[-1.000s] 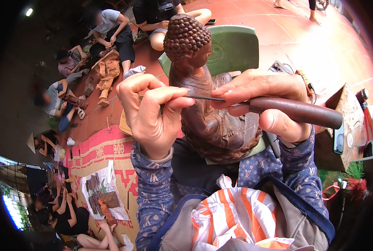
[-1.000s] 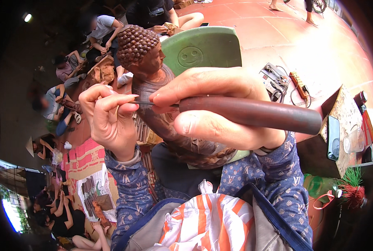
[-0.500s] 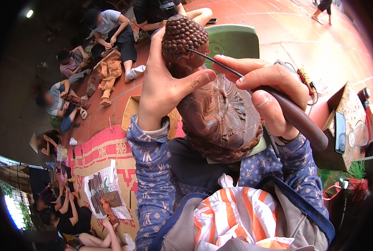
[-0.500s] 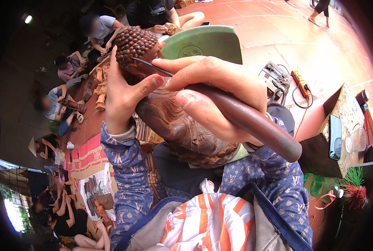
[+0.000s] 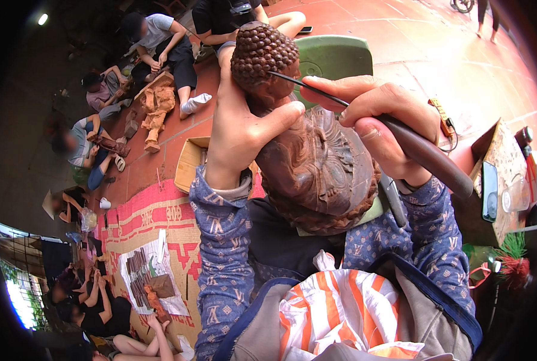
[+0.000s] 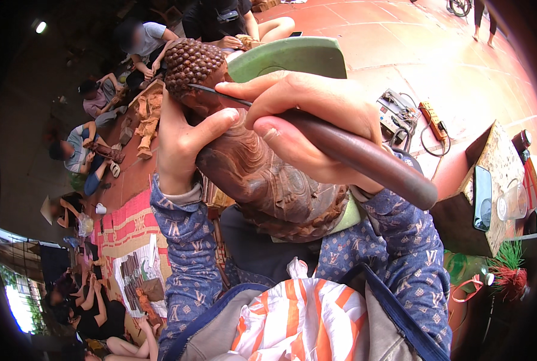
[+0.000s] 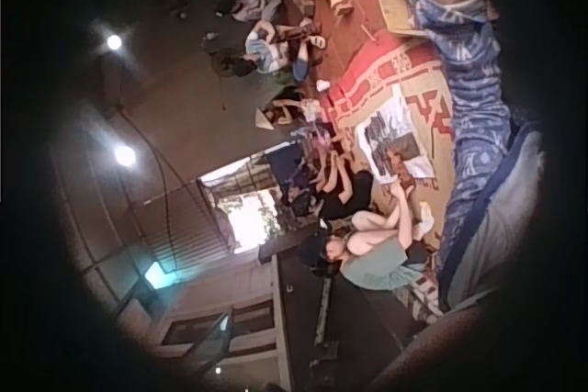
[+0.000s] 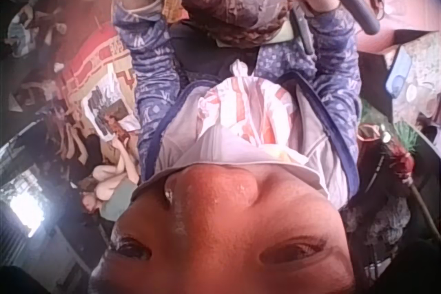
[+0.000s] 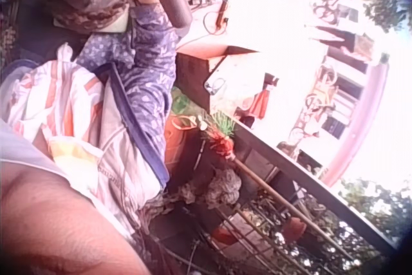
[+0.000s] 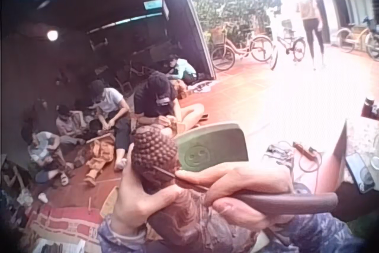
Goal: The person carves a wooden Buddha statue using a chisel and mallet. They hold the statue with one hand and use the chisel to refine the head and facial details, occasionally tapping the chisel with a mallet to remove wood shavings.
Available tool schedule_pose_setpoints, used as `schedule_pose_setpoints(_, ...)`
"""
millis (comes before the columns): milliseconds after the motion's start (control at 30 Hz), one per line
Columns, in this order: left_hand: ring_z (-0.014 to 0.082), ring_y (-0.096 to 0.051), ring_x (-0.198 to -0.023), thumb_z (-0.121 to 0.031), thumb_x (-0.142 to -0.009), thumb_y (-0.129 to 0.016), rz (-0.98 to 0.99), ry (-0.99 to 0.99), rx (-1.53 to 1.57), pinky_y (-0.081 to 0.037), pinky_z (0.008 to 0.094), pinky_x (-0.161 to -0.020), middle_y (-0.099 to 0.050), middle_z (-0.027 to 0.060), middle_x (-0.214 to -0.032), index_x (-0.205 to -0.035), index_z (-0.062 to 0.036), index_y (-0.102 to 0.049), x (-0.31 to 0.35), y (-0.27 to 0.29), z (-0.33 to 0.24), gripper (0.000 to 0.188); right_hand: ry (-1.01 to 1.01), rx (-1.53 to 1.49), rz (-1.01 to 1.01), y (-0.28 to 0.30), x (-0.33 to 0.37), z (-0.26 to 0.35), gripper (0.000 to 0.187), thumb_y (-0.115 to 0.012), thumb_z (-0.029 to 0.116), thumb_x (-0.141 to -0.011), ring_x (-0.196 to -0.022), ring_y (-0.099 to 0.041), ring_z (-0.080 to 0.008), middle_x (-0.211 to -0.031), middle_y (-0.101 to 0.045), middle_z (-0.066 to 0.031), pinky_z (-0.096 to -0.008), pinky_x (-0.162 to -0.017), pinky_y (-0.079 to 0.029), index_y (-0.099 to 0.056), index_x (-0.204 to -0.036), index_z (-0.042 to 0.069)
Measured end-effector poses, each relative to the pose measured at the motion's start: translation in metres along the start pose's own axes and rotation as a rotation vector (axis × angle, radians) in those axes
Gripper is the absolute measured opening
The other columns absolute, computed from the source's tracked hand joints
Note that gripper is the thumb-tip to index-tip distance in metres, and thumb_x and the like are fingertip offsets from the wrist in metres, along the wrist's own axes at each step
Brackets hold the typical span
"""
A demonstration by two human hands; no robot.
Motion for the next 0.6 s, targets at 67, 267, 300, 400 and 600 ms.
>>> schedule_pose_setpoints(67, 0.0240, -0.044, -0.125, 0.001, -0.069, -0.067, -0.027, -0.001, 0.005, -0.030, 0.0359, -0.107, -0.046, 0.0193, -0.136, -0.126, 0.0008, -0.037, -0.001, 0.000, -0.001, 0.064, -0.048, -0.025, -0.007, 0.003, -0.002, -0.004, 0.009, -0.061, 0.002, -0.082, -0.091, -0.066, -0.0246, -0.100, -0.069, -0.0204, -0.0345, -0.083, -0.051, -0.066, -0.087, -0.003)
schedule_pose_setpoints(267, 0.0189, -0.061, -0.097, -0.004, -0.074, -0.069, -0.118, -0.011, -0.006, -0.048, 0.0318, -0.089, -0.061, 0.0118, -0.109, -0.120, 0.0025, -0.051, 0.002, -0.004, 0.001, 0.050, -0.239, -0.141, -0.089, 0.003, 0.001, -0.013, 0.016, -0.057, 0.010, -0.087, -0.090, -0.065, -0.0238, -0.096, -0.068, -0.0193, -0.0361, -0.081, -0.052, -0.065, -0.087, -0.003)
schedule_pose_setpoints(300, 0.0188, -0.061, -0.097, -0.005, -0.074, -0.069, -0.105, -0.006, -0.014, -0.048, 0.0317, -0.089, -0.061, 0.0117, -0.109, -0.120, 0.0026, -0.051, 0.002, -0.002, 0.001, 0.050, -0.288, -0.154, -0.082, 0.002, 0.003, -0.012, 0.017, -0.054, 0.011, -0.088, -0.092, -0.064, -0.0267, -0.097, -0.067, -0.0214, -0.0395, -0.081, -0.052, -0.063, -0.086, -0.004)
schedule_pose_setpoints(400, 0.0184, -0.061, -0.097, -0.005, -0.074, -0.069, -0.086, -0.007, -0.007, -0.047, 0.0315, -0.089, -0.062, 0.0116, -0.109, -0.120, 0.0031, -0.051, 0.001, 0.000, 0.003, 0.049, -0.378, -0.201, -0.012, 0.006, -0.001, -0.006, 0.020, -0.044, 0.014, -0.093, -0.102, -0.063, -0.0436, -0.108, -0.061, -0.0332, -0.0536, -0.089, -0.052, -0.051, -0.087, -0.004)
schedule_pose_setpoints(600, 0.0180, -0.061, -0.097, -0.005, -0.075, -0.069, -0.100, -0.020, 0.021, -0.048, 0.0313, -0.088, -0.062, 0.0114, -0.109, -0.117, 0.0040, -0.053, 0.004, 0.004, 0.007, 0.046, -0.450, -0.388, -0.060, 0.010, -0.009, 0.010, 0.024, -0.042, 0.019, -0.093, -0.096, -0.065, -0.0444, -0.103, -0.061, -0.0372, -0.0493, -0.084, -0.055, -0.049, -0.085, -0.003)
Point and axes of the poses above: each hand's wrist, its own x-axis away from the middle knuckle, its own y-axis out of the back of the hand, z = x × y, the point moved 2 cm from there along -x, towards the middle knuckle
